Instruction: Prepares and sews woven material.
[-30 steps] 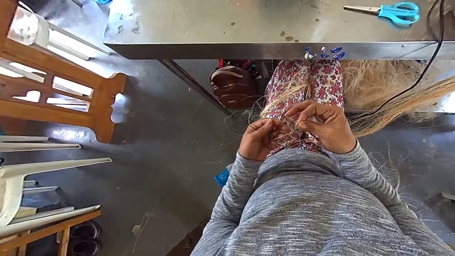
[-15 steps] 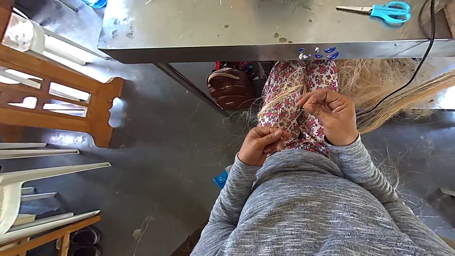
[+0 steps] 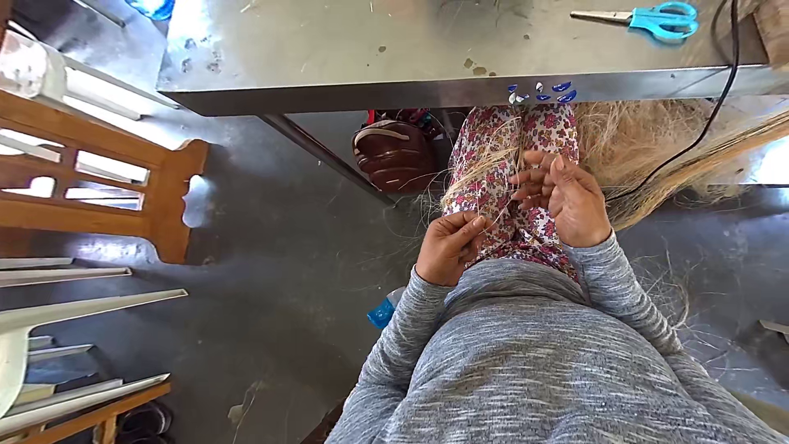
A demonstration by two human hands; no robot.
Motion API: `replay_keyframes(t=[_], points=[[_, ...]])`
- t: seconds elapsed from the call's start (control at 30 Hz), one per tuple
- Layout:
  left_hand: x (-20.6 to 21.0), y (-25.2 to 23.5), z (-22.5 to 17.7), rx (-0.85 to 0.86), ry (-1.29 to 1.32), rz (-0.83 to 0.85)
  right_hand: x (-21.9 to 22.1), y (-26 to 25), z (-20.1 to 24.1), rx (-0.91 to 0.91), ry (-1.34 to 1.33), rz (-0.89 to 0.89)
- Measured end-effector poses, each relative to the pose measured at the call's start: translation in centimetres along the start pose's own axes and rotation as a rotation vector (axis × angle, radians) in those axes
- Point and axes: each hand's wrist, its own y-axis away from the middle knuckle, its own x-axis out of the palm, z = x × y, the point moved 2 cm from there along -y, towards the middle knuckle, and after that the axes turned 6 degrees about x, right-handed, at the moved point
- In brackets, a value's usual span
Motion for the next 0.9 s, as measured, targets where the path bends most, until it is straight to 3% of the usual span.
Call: replay_keyframes(t=[0.2, 0.4, 0.9], points=[[0.6, -0.6, 0.4, 0.029, -0.065, -0.013, 0.2, 1.6, -1.6, -0.029, -0.085, 0.209], [1.3, -0.7, 1.1, 0.113, -0.197, 0.040, 1.0, 1.6, -1.5, -0.161, -0.145, 0.089], [0.5, -0.6, 2.4, 0.131, -0.325, 0.159, -0.2, 1.1, -1.6, -0.134, -0.310, -0.067]])
